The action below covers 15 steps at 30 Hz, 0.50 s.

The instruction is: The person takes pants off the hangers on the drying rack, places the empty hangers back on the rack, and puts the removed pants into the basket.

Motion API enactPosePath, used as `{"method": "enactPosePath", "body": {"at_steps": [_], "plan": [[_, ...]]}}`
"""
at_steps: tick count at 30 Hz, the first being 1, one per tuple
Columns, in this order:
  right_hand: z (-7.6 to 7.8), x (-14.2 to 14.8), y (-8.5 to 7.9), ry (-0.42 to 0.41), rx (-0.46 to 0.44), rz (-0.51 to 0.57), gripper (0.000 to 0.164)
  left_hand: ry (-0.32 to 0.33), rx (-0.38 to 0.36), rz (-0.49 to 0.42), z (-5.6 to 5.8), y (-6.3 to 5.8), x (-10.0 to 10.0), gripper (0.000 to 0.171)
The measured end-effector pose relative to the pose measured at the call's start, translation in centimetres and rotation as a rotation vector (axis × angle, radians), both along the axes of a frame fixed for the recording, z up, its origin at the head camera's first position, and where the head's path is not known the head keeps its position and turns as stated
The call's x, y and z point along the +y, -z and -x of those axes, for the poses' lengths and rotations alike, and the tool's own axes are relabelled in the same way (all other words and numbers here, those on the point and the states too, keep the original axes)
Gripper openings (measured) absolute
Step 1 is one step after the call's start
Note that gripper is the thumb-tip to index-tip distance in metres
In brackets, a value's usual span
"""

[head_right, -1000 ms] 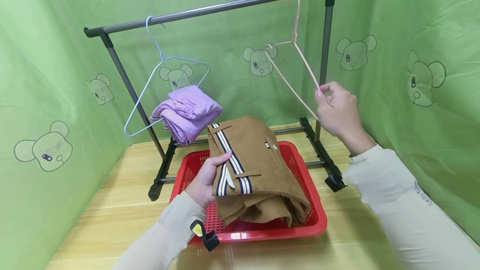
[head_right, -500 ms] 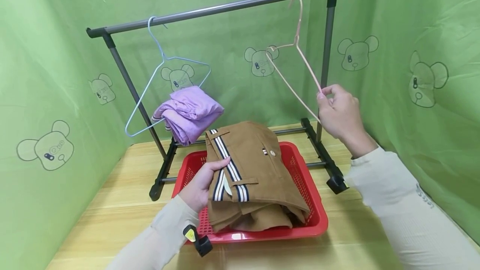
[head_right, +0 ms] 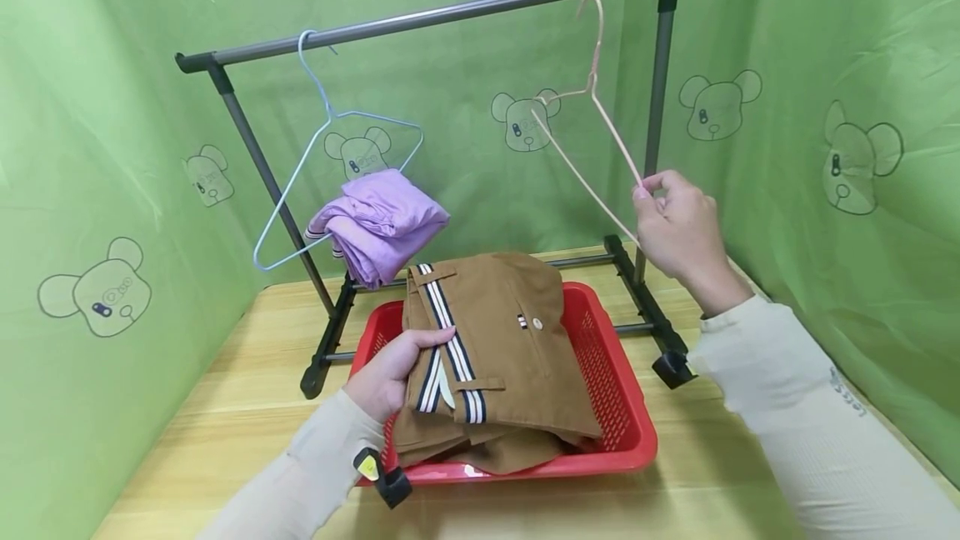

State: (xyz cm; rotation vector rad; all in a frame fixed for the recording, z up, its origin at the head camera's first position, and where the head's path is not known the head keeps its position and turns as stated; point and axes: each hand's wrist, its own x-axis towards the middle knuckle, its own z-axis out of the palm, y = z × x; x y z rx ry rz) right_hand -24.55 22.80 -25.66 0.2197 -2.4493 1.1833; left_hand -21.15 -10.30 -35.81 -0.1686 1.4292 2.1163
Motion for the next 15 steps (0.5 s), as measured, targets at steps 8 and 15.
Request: {"method": "enactPosePath", "body": {"at_steps": [8, 15], "plan": [[0.1, 0.1, 0.08, -0.002, 0.011, 0.003, 0.044, 0.02, -0.001, 0.083, 0.3, 0.06, -0.76, 0.026], [0.2, 0.38, 0.26, 0.0, 0.0, 0.003, 0.046, 0.006, 0.05, 0.191, 0.84, -0.13, -0.79, 0.026]]}}
